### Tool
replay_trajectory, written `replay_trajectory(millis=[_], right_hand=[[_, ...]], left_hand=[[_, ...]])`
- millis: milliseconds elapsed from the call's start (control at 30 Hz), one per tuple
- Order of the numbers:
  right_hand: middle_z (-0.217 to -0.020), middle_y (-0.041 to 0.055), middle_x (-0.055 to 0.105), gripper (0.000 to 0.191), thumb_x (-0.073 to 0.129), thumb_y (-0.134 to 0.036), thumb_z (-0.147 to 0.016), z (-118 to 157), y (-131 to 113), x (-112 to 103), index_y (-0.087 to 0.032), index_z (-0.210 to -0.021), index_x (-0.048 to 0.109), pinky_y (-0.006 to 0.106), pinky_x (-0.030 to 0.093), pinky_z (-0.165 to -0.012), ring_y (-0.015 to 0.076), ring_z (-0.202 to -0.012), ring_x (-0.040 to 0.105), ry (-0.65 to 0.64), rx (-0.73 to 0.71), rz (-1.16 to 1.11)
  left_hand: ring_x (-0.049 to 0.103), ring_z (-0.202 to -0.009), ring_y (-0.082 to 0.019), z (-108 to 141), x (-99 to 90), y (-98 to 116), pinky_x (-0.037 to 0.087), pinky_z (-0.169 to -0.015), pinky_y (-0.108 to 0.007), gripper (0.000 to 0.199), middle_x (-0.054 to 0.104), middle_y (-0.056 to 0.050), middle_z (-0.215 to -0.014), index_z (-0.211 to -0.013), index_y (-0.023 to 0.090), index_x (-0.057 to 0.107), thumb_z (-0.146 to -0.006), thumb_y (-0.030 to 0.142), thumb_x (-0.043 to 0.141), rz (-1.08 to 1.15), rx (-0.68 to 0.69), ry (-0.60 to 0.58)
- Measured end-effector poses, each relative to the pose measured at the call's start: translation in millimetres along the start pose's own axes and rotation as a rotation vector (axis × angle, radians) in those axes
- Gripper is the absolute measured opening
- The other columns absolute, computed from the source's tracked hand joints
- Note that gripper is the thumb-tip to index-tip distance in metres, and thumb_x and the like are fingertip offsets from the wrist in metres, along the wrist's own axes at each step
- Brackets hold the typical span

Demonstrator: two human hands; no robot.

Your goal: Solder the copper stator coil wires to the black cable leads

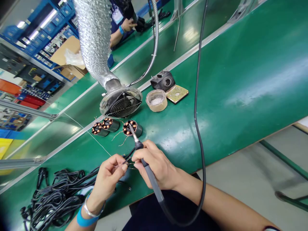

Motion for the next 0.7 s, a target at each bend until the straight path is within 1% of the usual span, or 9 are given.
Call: replay_trajectory(millis=[133,200,267,333,433,600,700], right_hand=[[-0.079,0.0027,0.059,0.022,0.052,-0.005,-0.084,1.7,1.7,0.8,-0.021,-0.099,0.051,0.032,0.05,-0.067,0.0188,-0.077,0.048,-0.006,-0.012,-0.004],[-0.079,0.0024,0.059,0.022,0.052,-0.005,-0.084,2.0,2.1,1.2,-0.021,-0.099,0.051,0.032,0.05,-0.068,0.0186,-0.077,0.048,-0.008,-0.014,-0.002],[-0.079,0.0026,0.059,0.022,0.052,-0.004,-0.084,1.8,2.1,1.3,-0.021,-0.099,0.051,0.032,0.05,-0.068,0.0185,-0.077,0.048,-0.009,-0.017,-0.003],[-0.08,0.0031,0.059,0.023,0.051,-0.003,-0.084,1.4,1.7,1.4,-0.02,-0.098,0.051,0.032,0.05,-0.069,0.0185,-0.077,0.048,-0.009,-0.027,-0.008],[-0.08,0.0039,0.058,0.023,0.049,-0.001,-0.084,1.5,1.8,1.7,-0.02,-0.098,0.05,0.033,0.049,-0.069,0.0189,-0.077,0.048,-0.011,-0.045,-0.014],[-0.079,0.0051,0.057,0.023,0.048,0.001,-0.083,4.4,4.2,2.7,-0.018,-0.096,0.048,0.034,0.047,-0.066,0.0191,-0.076,0.046,-0.013,-0.062,-0.024],[-0.078,0.0052,0.057,0.024,0.048,0.002,-0.083,5.4,5.0,2.6,-0.018,-0.096,0.048,0.034,0.046,-0.067,0.019,-0.076,0.045,-0.01,-0.069,-0.033]], left_hand=[[0.038,-0.057,-0.008,1.1,1.1,-1.8,0.032,-0.054,-0.02,0.023,0.052,0.002,-0.066,-0.084,0.014,0.065,-0.082,0.036,0.069,0.013,-0.013,0.022],[0.039,-0.058,-0.008,1.3,2.7,-1.4,0.033,-0.055,-0.02,0.023,0.053,0.001,-0.067,-0.085,0.013,0.066,-0.083,0.036,0.068,-0.021,0.002,0.016],[0.038,-0.058,-0.008,1.3,3.5,-0.5,0.032,-0.055,-0.02,0.023,0.051,0.002,-0.066,-0.079,0.014,0.063,-0.085,0.036,0.066,-0.069,0.028,0.004],[0.035,-0.057,-0.008,1.6,2.8,0.3,0.031,-0.054,-0.02,0.025,0.046,0.004,-0.062,-0.073,0.015,0.057,-0.087,0.035,0.063,-0.112,0.053,0.008],[0.032,-0.055,-0.008,2.8,0.0,0.2,0.028,-0.053,-0.02,0.024,0.04,0.006,-0.06,-0.071,0.017,0.05,-0.088,0.032,0.059,-0.174,0.064,0.019],[0.033,-0.054,-0.009,4.9,-1.6,0.1,0.029,-0.052,-0.02,0.02,0.039,0.006,-0.059,-0.071,0.019,0.046,-0.088,0.025,0.055,-0.263,0.098,0.018],[0.033,-0.054,-0.008,4.9,-1.3,1.6,0.029,-0.052,-0.02,0.019,0.039,0.006,-0.059,-0.07,0.019,0.046,-0.086,0.023,0.055,-0.268,0.108,0.024]])
Point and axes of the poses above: each hand's wrist, its own z-axis away from the middle knuckle, its own x-axis out of the palm, y = z × x, the point moved 1 cm from there along -z, towards the middle knuckle
